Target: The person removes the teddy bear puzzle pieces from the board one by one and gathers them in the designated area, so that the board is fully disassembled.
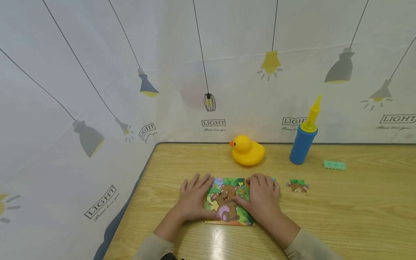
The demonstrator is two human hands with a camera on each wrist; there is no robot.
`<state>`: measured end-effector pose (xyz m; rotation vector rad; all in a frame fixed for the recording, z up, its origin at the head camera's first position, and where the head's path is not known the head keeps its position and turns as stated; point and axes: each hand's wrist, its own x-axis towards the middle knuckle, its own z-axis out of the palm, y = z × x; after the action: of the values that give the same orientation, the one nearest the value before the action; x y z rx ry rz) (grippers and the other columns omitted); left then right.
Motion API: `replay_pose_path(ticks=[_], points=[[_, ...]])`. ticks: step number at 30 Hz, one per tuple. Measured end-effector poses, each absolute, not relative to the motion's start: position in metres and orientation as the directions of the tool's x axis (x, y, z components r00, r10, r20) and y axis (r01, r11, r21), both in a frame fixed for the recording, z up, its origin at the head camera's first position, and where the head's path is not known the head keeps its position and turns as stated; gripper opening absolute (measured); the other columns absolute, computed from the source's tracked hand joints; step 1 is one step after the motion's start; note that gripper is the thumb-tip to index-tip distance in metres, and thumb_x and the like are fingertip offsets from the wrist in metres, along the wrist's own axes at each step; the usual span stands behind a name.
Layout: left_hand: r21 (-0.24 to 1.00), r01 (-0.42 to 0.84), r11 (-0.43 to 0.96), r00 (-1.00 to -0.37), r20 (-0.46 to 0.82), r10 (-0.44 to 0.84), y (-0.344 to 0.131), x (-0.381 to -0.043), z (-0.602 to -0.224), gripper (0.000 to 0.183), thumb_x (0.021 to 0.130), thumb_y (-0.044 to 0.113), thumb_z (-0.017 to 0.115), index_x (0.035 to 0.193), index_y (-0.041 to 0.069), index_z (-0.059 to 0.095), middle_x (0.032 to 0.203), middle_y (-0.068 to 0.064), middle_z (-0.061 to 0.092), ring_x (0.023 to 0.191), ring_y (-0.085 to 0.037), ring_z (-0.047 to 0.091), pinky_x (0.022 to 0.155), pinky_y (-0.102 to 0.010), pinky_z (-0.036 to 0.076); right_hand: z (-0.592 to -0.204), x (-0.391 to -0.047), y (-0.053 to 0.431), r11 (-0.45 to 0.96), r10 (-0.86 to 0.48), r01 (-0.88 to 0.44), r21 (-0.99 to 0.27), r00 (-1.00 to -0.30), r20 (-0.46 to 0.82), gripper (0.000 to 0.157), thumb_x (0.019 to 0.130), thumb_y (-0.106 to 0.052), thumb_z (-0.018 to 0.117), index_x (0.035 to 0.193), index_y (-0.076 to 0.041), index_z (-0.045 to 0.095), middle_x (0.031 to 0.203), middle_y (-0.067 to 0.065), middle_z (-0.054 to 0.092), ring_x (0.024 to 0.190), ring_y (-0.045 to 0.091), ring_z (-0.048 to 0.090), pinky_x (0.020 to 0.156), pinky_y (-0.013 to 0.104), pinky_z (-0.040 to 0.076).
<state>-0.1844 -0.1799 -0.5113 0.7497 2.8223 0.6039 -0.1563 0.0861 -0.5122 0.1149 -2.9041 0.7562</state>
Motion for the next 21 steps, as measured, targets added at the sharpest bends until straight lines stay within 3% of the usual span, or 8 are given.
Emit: replay_pose_path(ticks=[15,21], points=[[0.429,0.450,0.783,-0.860,-0.028,0.510,-0.1813,-0.1855,-0.5150,0.131,0.069,0.086,0.079,0.171,0.018,0.031,0.177,-0.005,0.022,0.162,-0.042,0.009,0.119,-0.077,0.001,-0.5140,-0.1555,0.0856,0.857,-0.039,-0.139,-0.496,-0.978,0.205,0.079,0.077,-0.060,0.093,0.127,-0.006,0.060,0.128,0.016,0.059,0.127,0.043,0.045,0.109,0.066,0.026],[0.433,0.441,0.786,-0.862,-0.040,0.505,-0.1804,-0.1847,-0.5121,0.131,0.069,0.086,0.079,0.171,0.019,0.031,0.177,-0.004,0.021,0.163,-0.041,0.007,0.120,-0.076,0.000,-0.5138,-0.1552,0.0848,0.828,-0.073,-0.190,-0.527,-0.969,0.236,0.071,0.079,-0.047,0.096,0.129,-0.008,0.062,0.125,0.011,0.065,0.124,0.038,0.053,0.108,0.064,0.028]])
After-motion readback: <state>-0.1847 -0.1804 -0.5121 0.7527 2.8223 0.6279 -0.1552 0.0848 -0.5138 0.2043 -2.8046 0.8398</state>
